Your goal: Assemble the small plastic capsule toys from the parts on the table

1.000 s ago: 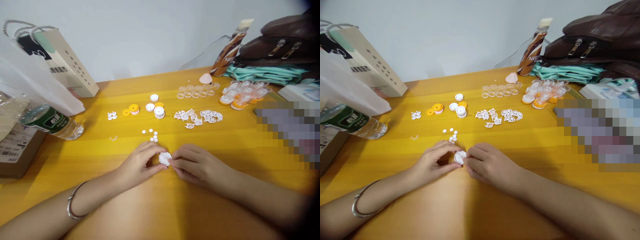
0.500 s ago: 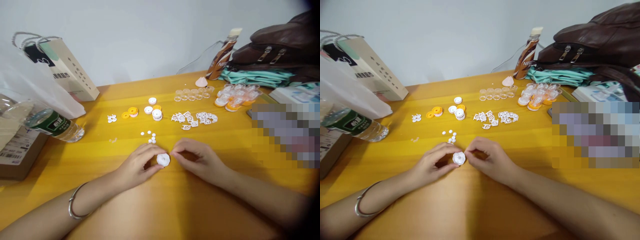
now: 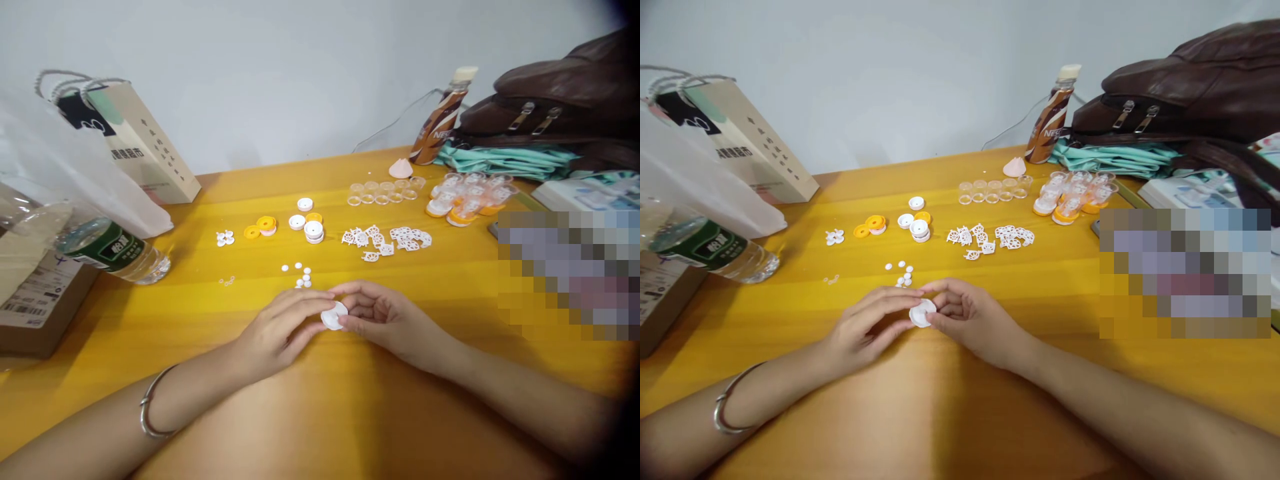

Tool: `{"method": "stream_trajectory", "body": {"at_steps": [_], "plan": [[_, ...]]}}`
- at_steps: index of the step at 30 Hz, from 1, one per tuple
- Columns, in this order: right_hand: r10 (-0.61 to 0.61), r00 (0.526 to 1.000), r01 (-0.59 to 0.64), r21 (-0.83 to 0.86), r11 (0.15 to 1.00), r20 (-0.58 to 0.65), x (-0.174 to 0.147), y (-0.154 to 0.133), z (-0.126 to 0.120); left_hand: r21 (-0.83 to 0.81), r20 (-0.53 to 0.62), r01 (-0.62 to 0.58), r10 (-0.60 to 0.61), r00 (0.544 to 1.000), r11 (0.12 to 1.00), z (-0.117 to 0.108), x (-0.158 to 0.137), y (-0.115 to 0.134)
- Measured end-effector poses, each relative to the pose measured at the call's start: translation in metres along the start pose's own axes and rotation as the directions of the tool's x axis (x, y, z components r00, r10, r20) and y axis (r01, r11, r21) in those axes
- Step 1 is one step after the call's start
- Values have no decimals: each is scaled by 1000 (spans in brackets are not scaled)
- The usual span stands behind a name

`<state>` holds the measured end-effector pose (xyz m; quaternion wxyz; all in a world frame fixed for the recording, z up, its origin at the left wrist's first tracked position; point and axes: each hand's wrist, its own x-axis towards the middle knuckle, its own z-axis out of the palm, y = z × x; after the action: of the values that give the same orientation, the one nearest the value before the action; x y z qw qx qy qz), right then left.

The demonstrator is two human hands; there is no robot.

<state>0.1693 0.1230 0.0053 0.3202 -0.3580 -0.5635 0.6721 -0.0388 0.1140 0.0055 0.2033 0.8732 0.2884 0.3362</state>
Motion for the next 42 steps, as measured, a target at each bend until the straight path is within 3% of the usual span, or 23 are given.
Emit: {"method": "stream_trajectory", "body": {"at_steps": [4, 10, 15, 21, 27, 33, 42], "plan": [[17, 1000, -17, 45, 999, -6, 1, 2, 1, 1, -65, 30, -29, 997, 1000, -1, -1, -1], [21, 993, -9, 100, 995, -120, 1, 2, 5, 75, -128, 33, -23, 992, 997, 0, 2, 4], [37, 995, -24, 142, 990, -89, -1, -1, 10, 22, -120, 155, -151, 981, 988, 6, 5, 7], [-37, 982, 51, 73, 996, -183, 1, 3, 17, -34, -119, 231, -234, 965, 972, 10, 7, 9], [-128, 968, 134, 13, 991, -217, 2, 9, 20, 107, -87, 176, -167, 982, 978, 8, 7, 8], [-143, 965, 146, -5, 989, -220, 1, 10, 21, 266, -95, 132, -110, 989, 955, 9, 7, 9], [-75, 977, 84, 39, 996, -198, 4, 9, 17, 265, -141, 64, -27, 990, 962, 11, 8, 4]]}}
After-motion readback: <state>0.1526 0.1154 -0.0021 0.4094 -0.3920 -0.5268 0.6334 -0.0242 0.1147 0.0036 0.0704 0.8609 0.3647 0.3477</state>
